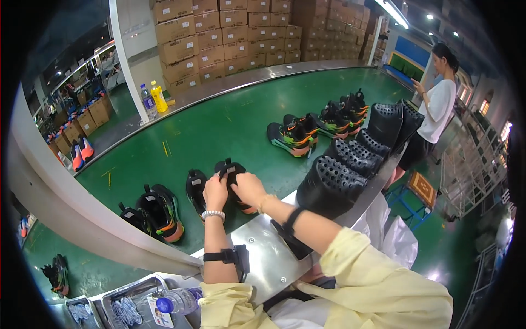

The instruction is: Inspecting and organizing manufactured shoes on a production line.

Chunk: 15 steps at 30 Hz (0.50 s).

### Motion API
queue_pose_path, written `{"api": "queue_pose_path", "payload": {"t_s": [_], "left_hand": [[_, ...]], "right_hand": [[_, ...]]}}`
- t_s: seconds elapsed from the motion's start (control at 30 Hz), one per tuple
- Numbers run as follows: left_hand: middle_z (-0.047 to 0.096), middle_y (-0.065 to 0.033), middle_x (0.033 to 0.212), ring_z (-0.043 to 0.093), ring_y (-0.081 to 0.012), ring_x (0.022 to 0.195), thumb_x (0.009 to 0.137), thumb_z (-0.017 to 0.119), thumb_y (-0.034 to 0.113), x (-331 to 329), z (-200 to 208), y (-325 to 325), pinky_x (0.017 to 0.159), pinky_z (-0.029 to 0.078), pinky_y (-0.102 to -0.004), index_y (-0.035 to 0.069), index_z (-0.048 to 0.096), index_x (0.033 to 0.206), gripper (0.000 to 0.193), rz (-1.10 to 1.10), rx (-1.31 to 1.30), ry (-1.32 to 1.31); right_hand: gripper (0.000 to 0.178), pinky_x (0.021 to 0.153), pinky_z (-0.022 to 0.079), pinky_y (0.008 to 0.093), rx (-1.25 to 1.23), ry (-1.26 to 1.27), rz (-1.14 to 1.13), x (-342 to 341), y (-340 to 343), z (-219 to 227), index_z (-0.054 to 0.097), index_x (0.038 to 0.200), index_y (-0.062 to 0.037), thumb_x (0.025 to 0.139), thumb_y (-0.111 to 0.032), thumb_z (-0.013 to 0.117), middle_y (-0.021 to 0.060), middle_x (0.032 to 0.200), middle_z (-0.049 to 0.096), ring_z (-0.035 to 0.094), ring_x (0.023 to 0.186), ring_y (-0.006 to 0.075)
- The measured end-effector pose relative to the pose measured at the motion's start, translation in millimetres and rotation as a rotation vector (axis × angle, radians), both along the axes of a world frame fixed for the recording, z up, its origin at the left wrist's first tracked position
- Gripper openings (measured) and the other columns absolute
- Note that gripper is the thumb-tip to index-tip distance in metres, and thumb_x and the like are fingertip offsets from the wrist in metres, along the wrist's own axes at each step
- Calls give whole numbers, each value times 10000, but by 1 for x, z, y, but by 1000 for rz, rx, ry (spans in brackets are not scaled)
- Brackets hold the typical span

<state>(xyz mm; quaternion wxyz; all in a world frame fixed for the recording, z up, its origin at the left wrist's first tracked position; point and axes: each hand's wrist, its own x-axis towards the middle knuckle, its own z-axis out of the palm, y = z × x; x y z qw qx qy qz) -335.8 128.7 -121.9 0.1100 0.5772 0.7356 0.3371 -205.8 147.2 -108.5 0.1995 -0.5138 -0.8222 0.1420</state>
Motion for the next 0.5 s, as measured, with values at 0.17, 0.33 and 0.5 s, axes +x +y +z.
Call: {"api": "queue_pose_path", "payload": {"t_s": [0.17, 0.33, 0.5], "left_hand": [[698, -172, 984, 649, -384, 960, 881, 594, 423, 17, 12, 8, 822, 509, -469, 116, 685, 1109, 393, -56, -99, 11], [705, -159, 1015, 676, -344, 949, 673, 776, 456, 46, 13, 9, 832, 534, -435, 125, 669, 1126, 571, -83, -71, 233], [706, -155, 1005, 674, -362, 924, 651, 817, 293, 57, -17, 20, 828, 539, -448, 156, 682, 1110, 497, 112, 34, 111]], "right_hand": [[328, 873, 516, 405, 37, 106, 40, 61, -56, 9, 651, 1041, -36, 858, -308, 638, 155, 901, 669, 635, 975, 330], [409, 949, 476, 393, 1, 281, 164, 78, -66, -6, 615, 1090, -16, 839, -337, 658, 150, 1168, 589, 538, 1166, 311], [510, 1013, 441, 448, -46, 252, 219, 73, -74, -14, 563, 1141, -12, 777, -346, 689, 210, 1200, 571, 458, 1275, 414]]}}
